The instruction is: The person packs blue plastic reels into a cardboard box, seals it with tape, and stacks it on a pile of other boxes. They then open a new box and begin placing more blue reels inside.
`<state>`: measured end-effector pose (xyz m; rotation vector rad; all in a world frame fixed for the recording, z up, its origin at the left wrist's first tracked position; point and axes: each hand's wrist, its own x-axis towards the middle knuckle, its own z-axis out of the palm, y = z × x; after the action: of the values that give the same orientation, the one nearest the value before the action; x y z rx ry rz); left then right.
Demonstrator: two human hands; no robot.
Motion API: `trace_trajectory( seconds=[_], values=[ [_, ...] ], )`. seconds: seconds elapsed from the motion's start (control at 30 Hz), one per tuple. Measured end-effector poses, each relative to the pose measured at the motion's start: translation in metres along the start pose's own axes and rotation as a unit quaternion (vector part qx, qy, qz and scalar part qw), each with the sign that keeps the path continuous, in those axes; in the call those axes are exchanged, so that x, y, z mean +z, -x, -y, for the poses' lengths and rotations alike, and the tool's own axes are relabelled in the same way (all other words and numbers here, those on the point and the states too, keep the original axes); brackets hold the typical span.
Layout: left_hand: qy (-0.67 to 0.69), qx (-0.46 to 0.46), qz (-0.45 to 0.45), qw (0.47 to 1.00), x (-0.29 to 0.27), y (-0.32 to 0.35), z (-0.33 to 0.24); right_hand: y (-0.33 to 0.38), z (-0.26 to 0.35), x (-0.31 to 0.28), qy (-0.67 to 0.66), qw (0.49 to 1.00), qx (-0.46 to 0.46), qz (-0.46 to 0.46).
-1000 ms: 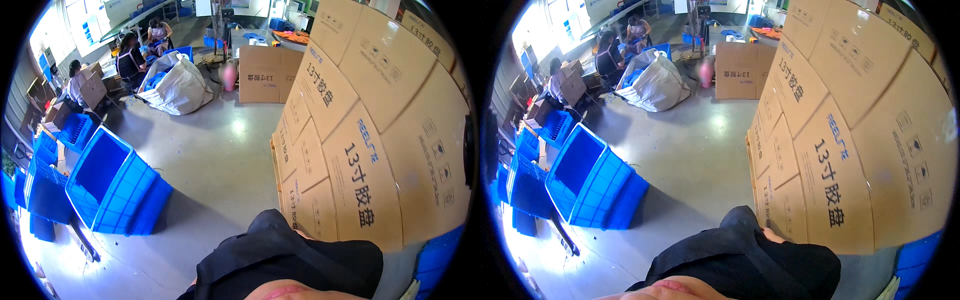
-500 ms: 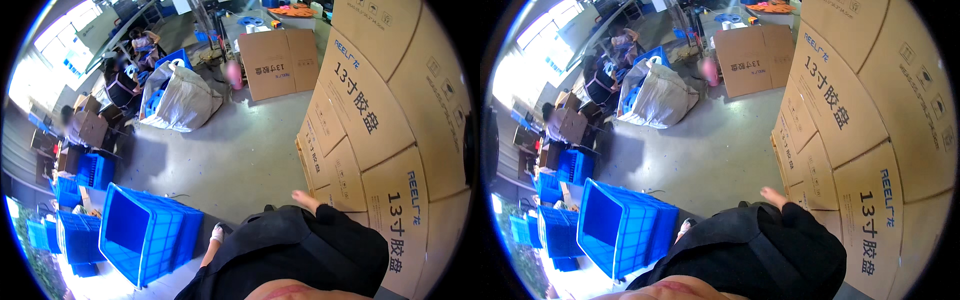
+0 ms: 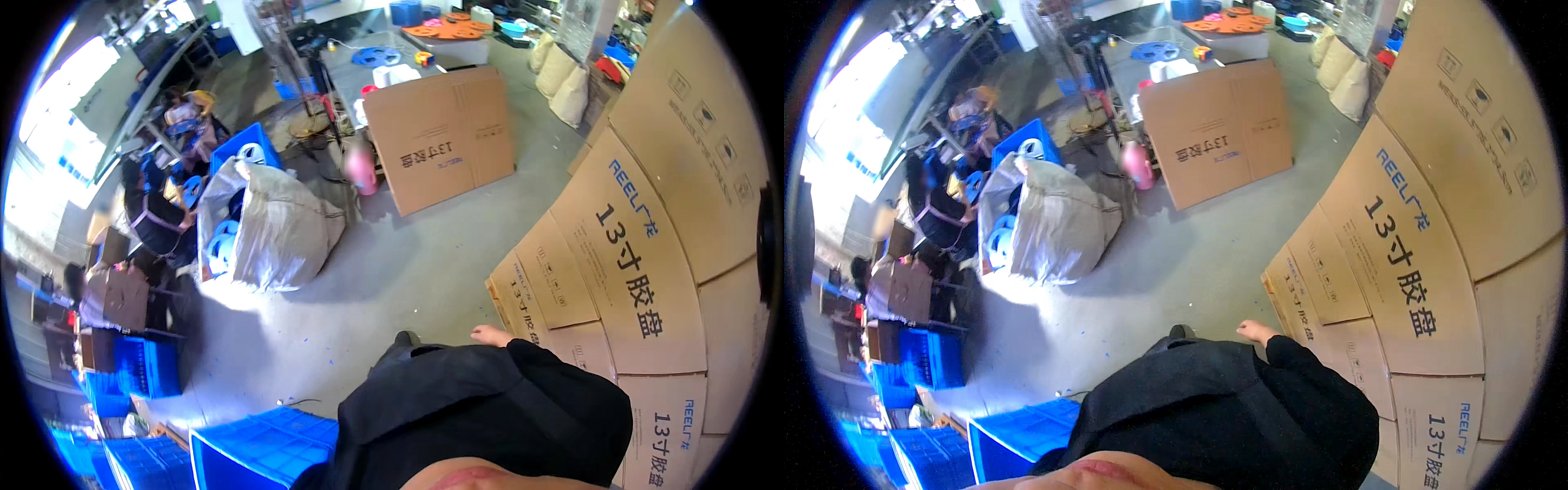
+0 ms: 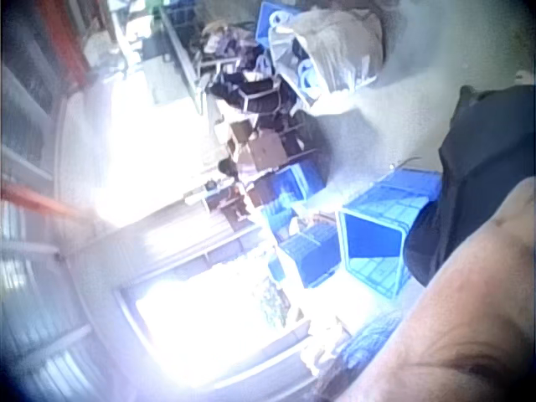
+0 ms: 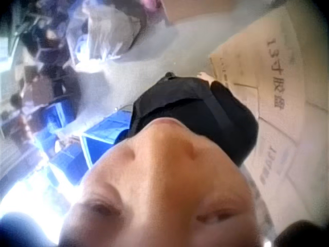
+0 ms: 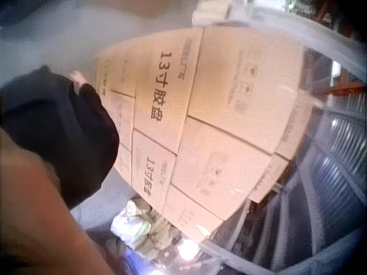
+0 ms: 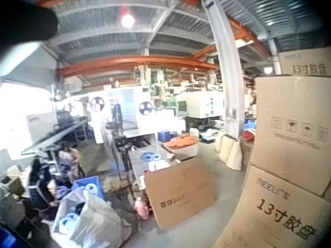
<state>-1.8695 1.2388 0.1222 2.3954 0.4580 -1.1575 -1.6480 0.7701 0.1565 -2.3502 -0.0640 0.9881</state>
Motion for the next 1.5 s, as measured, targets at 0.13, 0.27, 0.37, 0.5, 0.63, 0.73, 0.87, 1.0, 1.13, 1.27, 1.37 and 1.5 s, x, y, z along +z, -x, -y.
trace_trajectory(
  seconds=[0.13, 0.27, 0.37, 0.5, 0.63, 0.73, 0.87, 1.0, 1.13, 1.27, 1.37, 1.5],
  values=[
    [-0.135, 0.012, -0.009, 0.991, -0.136, -0.107, -0.018, -0.019, -0.035, -0.059, -0.189, 0.969, 0.097, -0.127],
    [-0.348, 0.081, -0.137, 0.924, -0.340, -0.213, -0.051, -0.050, -0.007, -0.078, -0.427, 0.853, 0.184, -0.235],
    [-0.267, 0.101, -0.178, 0.942, -0.450, -0.301, -0.204, -0.051, -0.061, -0.089, -0.388, 0.878, 0.211, -0.186],
    [0.186, 0.194, -0.240, 0.933, -0.568, -0.400, -0.308, -0.141, -0.073, -0.137, -0.349, 0.916, 0.181, -0.081],
    [0.266, 0.216, -0.101, 0.934, -0.517, -0.444, -0.431, -0.235, -0.062, -0.244, -0.389, 0.890, 0.186, -0.149],
    [-0.088, 0.378, -0.019, 0.921, -0.477, -0.434, -0.562, -0.255, -0.087, -0.326, -0.280, 0.891, 0.154, -0.322],
    [0.150, 0.256, 0.048, 0.954, -0.508, -0.463, -0.614, -0.298, -0.013, -0.416, -0.413, 0.858, 0.109, -0.286],
    [-0.170, 0.461, -0.133, 0.860, -0.569, -0.596, -0.627, -0.327, -0.001, -0.479, -0.266, 0.936, 0.112, -0.203],
    [-0.132, 0.295, -0.116, 0.939, -0.633, -0.729, -0.766, -0.317, -0.077, -0.469, -0.212, 0.939, 0.204, -0.181],
    [-0.292, 0.135, -0.268, 0.908, -0.663, -0.699, -0.891, -0.262, -0.067, -0.511, -0.237, 0.895, 0.362, -0.111],
    [-0.322, 0.084, -0.274, 0.902, -0.685, -0.718, -0.944, -0.278, -0.085, -0.535, -0.376, 0.799, 0.390, -0.263],
    [-0.302, 0.018, -0.294, 0.907, -0.690, -0.738, -0.961, -0.332, -0.069, -0.596, -0.364, 0.830, 0.306, -0.292]
  ],
)
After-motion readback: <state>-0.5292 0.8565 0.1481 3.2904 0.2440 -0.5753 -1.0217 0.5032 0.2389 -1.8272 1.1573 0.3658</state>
